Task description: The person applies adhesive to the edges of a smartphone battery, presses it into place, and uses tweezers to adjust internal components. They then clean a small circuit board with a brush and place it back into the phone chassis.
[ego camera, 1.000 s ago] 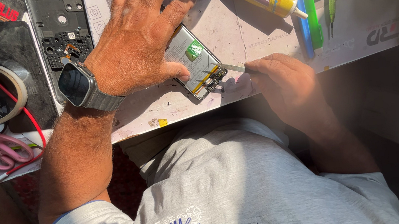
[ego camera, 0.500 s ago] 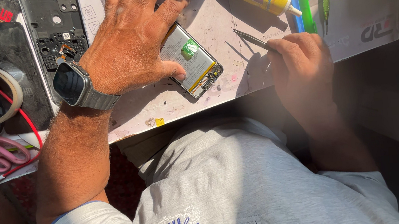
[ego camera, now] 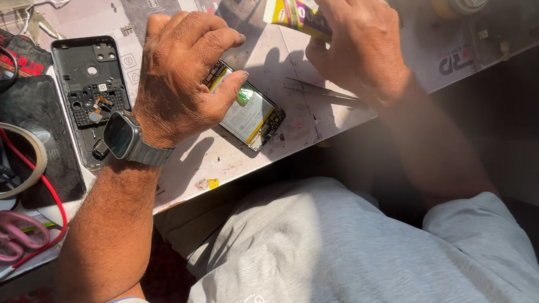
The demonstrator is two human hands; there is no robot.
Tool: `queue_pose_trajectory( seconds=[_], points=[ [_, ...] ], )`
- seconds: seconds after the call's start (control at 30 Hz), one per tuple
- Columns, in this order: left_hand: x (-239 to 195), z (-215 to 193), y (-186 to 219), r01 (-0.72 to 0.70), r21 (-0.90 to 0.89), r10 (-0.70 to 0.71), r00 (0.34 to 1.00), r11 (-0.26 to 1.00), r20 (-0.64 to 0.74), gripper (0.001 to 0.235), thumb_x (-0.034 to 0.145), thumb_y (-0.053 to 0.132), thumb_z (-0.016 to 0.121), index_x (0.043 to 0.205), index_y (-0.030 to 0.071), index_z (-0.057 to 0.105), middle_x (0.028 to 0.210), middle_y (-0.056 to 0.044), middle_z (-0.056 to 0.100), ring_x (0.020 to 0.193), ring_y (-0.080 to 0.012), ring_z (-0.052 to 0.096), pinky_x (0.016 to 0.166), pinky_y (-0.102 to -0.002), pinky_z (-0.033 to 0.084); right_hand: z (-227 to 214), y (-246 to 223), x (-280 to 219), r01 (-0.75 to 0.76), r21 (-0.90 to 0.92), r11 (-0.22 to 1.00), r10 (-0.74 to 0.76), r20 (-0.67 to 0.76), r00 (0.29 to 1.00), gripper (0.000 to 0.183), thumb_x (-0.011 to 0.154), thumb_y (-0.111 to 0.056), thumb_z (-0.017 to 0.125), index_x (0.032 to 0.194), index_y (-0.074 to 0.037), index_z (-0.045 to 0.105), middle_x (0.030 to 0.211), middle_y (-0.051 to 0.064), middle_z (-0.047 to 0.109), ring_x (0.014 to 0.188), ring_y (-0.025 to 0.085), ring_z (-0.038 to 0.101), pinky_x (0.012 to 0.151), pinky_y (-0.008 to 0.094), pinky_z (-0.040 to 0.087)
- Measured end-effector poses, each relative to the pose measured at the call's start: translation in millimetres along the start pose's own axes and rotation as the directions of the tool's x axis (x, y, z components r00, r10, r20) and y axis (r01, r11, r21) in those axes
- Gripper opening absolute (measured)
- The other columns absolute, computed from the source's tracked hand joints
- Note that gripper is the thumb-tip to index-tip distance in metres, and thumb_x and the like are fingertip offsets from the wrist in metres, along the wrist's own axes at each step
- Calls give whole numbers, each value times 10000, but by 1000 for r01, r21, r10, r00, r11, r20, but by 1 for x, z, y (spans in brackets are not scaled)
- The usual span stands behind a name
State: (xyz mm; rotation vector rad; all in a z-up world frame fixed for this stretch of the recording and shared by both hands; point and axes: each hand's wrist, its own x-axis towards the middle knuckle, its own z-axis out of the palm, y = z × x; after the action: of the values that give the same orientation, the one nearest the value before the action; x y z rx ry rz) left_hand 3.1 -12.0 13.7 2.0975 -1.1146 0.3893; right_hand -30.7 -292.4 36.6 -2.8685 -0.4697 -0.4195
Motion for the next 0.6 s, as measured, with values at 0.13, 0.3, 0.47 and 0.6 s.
queue_pose_trajectory(
  seconds=[0.13,0.3,0.47,0.6],
  points=[
    [-4,5,6,16,-199,-29,998,980,-61,387,930,216,886,1188,59,643,1112,-64,676,959,-251,645,907,-424,456,-16,4,-3,-147,975,165,165,119,979,351,988,-70,764,1298,12,620,1106,172,688,943,256,723,798,373,612],
    [1,11,18,37,-467,-132,976,884,-171,338,980,108,828,1244,43,628,1092,-89,710,938,-161,729,782,-300,617,16,-13,-3,-117,919,-376,144,182,973,382,1009,-92,772,1319,15,575,1139,201,708,989,266,727,808,366,605],
    [-2,12,17,93,-422,-200,955,902,-217,164,983,44,778,1116,36,682,908,-92,724,798,-163,729,688,-300,584,38,-23,-4,-113,881,-459,156,205,966,375,1015,-91,763,1317,15,568,1081,170,714,916,258,732,809,381,617],
    [-3,13,17,98,-373,-201,948,923,-247,152,999,65,783,1100,28,676,879,-99,714,778,-186,723,673,-316,571,36,-31,-2,-143,870,-472,216,271,938,395,978,-115,769,1302,-7,571,1061,154,725,920,262,743,820,395,623]
  ],
)
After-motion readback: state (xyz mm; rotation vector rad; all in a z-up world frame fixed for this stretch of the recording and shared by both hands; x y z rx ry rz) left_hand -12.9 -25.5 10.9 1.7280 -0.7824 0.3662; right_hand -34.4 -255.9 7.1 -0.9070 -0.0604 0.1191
